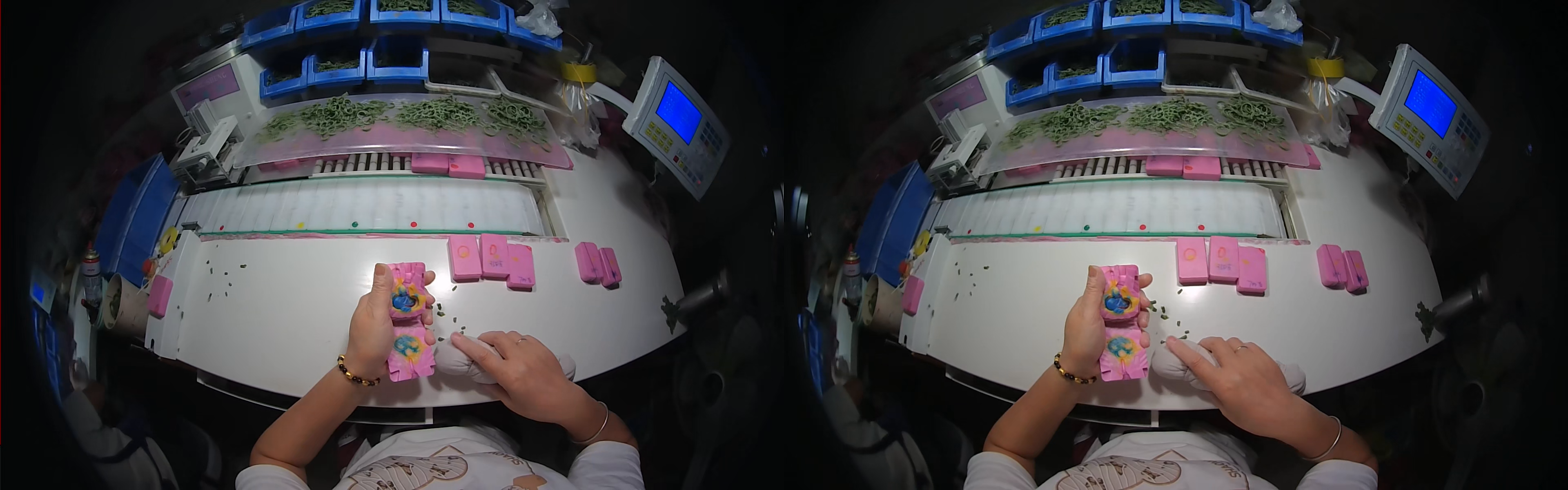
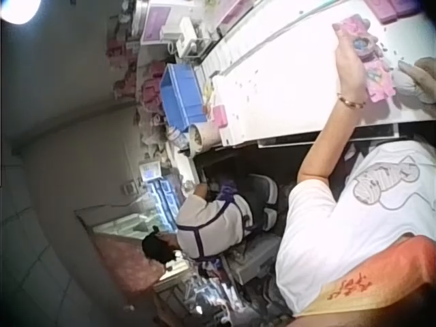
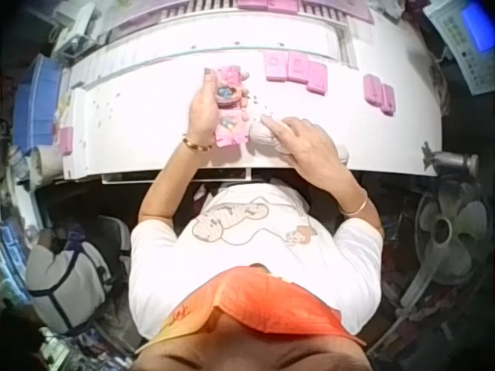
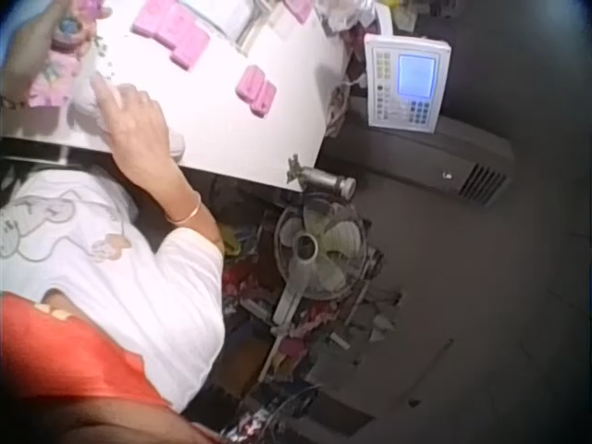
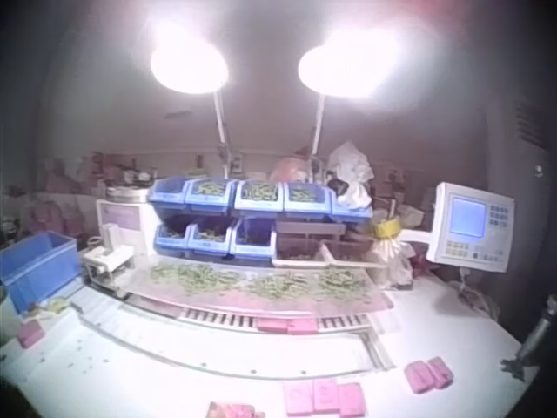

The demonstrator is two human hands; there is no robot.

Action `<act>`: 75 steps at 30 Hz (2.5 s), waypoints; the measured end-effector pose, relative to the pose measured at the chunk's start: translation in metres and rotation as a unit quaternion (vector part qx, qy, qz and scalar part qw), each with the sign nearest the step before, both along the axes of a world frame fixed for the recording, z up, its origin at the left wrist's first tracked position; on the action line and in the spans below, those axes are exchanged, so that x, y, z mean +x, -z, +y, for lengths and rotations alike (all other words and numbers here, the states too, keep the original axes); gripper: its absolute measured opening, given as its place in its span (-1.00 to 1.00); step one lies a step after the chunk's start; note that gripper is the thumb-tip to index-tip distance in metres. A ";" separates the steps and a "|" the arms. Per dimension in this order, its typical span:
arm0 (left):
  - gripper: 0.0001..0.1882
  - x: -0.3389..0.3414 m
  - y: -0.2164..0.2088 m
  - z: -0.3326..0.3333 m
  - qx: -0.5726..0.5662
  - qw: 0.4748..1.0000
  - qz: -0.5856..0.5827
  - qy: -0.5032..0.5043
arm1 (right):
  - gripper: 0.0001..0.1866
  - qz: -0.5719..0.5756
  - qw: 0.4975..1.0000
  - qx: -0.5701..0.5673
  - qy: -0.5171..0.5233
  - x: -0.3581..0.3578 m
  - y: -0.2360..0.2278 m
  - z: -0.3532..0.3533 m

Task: Assembling small toy figurines by placing them into pink plastic containers, adding accessories, and wiping them clean with a cloth at a production station.

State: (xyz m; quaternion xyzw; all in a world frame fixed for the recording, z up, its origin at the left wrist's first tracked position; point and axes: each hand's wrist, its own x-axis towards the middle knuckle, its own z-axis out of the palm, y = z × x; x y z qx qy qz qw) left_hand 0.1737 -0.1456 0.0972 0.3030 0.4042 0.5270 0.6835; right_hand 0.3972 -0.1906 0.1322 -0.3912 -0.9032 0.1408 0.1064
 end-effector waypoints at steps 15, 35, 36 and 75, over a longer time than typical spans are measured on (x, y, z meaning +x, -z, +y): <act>-0.27 0.008 0.011 -0.002 0.089 0.988 0.123 -0.025 | -0.41 -0.019 0.950 0.313 0.010 -0.034 -0.001 0.016; -0.34 0.006 0.005 -0.007 0.034 0.999 -0.001 -0.032 | -0.40 -0.025 0.958 0.287 0.001 -0.024 -0.018 0.018; -0.34 0.005 0.006 -0.005 0.033 0.999 -0.002 -0.031 | -0.43 -0.003 0.961 0.274 0.026 -0.022 -0.031 0.016; -0.48 0.037 -0.005 -0.033 0.127 0.992 0.024 0.012 | -0.75 0.469 0.824 -0.305 0.092 -0.038 0.010 0.037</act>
